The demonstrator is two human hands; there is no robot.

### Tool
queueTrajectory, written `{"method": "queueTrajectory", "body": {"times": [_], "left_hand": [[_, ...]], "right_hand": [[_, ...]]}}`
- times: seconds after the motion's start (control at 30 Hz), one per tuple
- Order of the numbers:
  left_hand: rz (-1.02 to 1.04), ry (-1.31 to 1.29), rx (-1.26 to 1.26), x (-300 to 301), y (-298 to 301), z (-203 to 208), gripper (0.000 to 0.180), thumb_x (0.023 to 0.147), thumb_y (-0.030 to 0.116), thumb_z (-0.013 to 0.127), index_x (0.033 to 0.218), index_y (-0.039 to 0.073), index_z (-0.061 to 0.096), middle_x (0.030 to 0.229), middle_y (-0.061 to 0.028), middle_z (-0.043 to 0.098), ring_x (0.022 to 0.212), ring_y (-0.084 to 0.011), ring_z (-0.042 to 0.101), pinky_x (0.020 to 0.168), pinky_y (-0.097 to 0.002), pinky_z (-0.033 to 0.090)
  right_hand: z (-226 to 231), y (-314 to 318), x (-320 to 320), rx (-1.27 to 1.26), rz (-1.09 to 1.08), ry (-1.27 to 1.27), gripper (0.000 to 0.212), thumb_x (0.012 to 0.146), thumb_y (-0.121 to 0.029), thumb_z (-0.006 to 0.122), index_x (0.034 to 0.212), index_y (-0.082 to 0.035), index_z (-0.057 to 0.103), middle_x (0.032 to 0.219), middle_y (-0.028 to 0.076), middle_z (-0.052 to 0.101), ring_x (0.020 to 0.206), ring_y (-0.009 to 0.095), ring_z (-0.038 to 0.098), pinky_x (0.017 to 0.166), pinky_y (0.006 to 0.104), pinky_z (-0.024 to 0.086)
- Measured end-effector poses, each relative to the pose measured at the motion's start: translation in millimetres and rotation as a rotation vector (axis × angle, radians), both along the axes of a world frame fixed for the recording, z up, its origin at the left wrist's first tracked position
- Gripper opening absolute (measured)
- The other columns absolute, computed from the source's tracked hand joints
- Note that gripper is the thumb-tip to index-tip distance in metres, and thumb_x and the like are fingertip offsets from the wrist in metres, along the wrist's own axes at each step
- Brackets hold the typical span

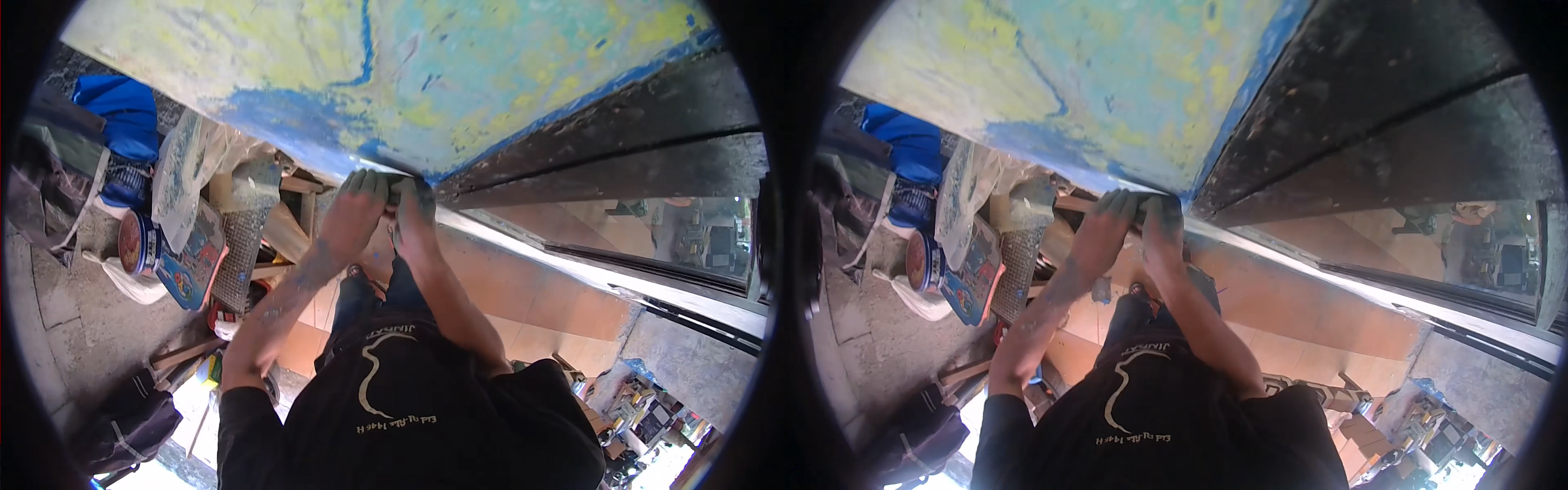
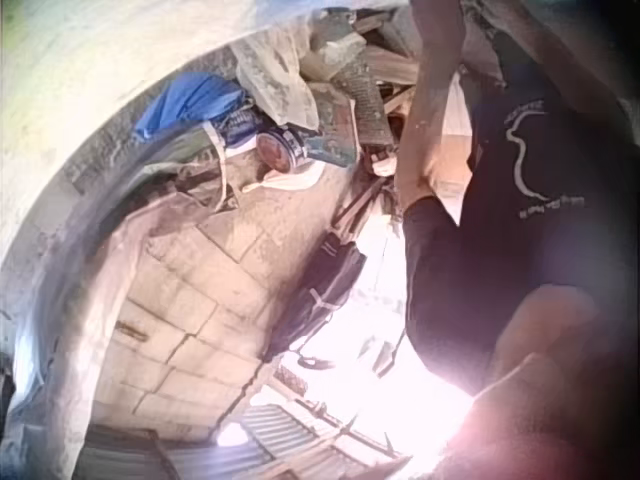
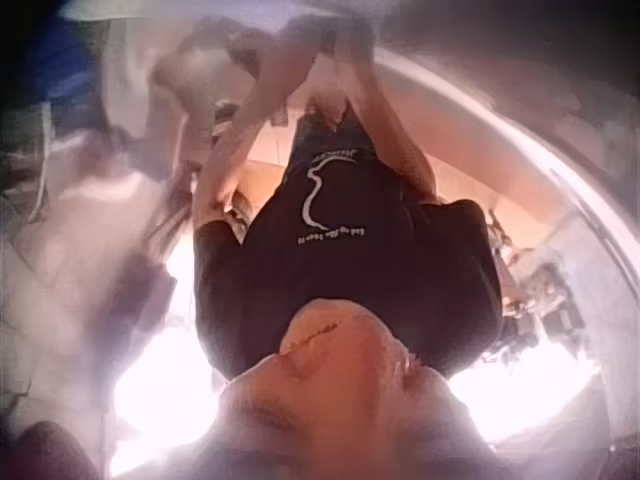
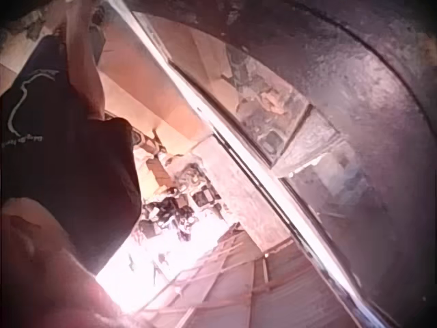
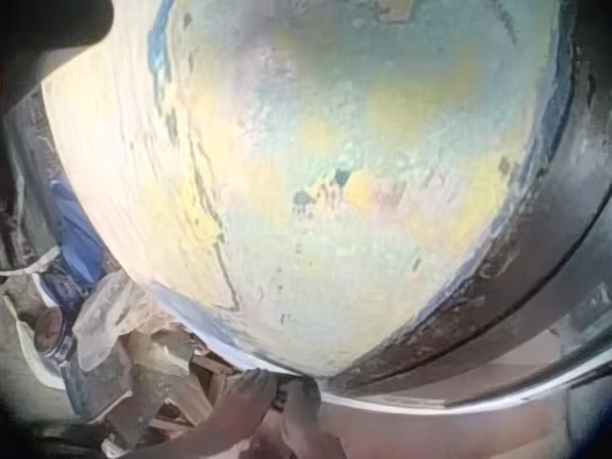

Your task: The person sands a wall using a piece of sandpaper, moving the paper across the blue and yellow painted surface.

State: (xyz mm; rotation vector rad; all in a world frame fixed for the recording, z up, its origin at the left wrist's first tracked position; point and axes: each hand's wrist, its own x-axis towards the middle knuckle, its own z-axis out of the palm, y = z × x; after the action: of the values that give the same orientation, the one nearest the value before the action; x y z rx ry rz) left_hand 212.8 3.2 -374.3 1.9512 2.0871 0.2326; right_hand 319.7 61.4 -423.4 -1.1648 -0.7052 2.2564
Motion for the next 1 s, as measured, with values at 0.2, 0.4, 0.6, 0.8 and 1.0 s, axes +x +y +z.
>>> {"method": "queueTrajectory", "body": {"times": [0.2, 0.4, 0.6, 0.8, 1.0], "left_hand": [[0.012, 0.032, 0.040, 19, -11, 2, 0.055, 0.070, -0.003, 0.052, 0.123, -0.011, 0.042, 0.122, -0.0267, 0.047, 0.119, -0.0404, 0.043, 0.104, -0.0417, 0.035], [-0.035, 0.158, 0.173, 18, -23, 4, 0.058, 0.070, -0.001, 0.055, 0.124, -0.014, 0.039, 0.124, -0.0249, 0.047, 0.121, -0.0382, 0.043, 0.104, -0.0397, 0.036], [-0.055, 0.137, 0.260, 22, -24, -7, 0.058, 0.072, 0.003, 0.054, 0.126, -0.013, 0.038, 0.126, -0.0267, 0.044, 0.123, -0.0388, 0.041, 0.106, -0.0379, 0.035], [-0.014, 0.143, 0.296, 22, -28, -2, 0.060, 0.069, -0.003, 0.054, 0.125, -0.016, 0.038, 0.128, -0.0288, 0.043, 0.126, -0.0409, 0.039, 0.106, -0.0450, 0.033], [-0.039, 0.165, 0.290, 13, -23, -5, 0.054, 0.073, 0.004, 0.056, 0.122, -0.014, 0.042, 0.122, -0.0281, 0.048, 0.121, -0.0382, 0.045, 0.105, -0.0426, 0.037]], "right_hand": [[-19, 1, 7, -0.022, -0.061, -0.031, 0.017, 0.088, -0.011, 0.046, 0.094, 0.001, 0.057, 0.092, 0.009, 0.059, 0.081, 0.016, 0.059, 0.074, 0.0335, 0.054], [29, -8, 14, 0.270, -0.069, -0.029, 0.011, 0.085, -0.005, 0.049, 0.090, 0.000, 0.058, 0.089, 0.006, 0.059, 0.077, 0.015, 0.059, 0.072, 0.0302, 0.052], [27, -12, 24, 0.333, -0.083, -0.072, 0.014, 0.086, -0.005, 0.051, 0.098, -0.001, 0.057, 0.091, 0.005, 0.060, 0.079, 0.011, 0.057, 0.066, 0.0263, 0.050], [26, -5, 14, 0.235, -0.038, -0.007, 0.015, 0.084, -0.002, 0.052, 0.098, 0.000, 0.056, 0.091, 0.005, 0.060, 0.079, 0.009, 0.056, 0.067, 0.0252, 0.048], [22, -20, 12, 0.458, -0.086, -0.063, 0.016, 0.085, -0.002, 0.051, 0.101, 0.000, 0.054, 0.092, 0.007, 0.060, 0.078, 0.010, 0.056, 0.066, 0.0259, 0.048]]}}
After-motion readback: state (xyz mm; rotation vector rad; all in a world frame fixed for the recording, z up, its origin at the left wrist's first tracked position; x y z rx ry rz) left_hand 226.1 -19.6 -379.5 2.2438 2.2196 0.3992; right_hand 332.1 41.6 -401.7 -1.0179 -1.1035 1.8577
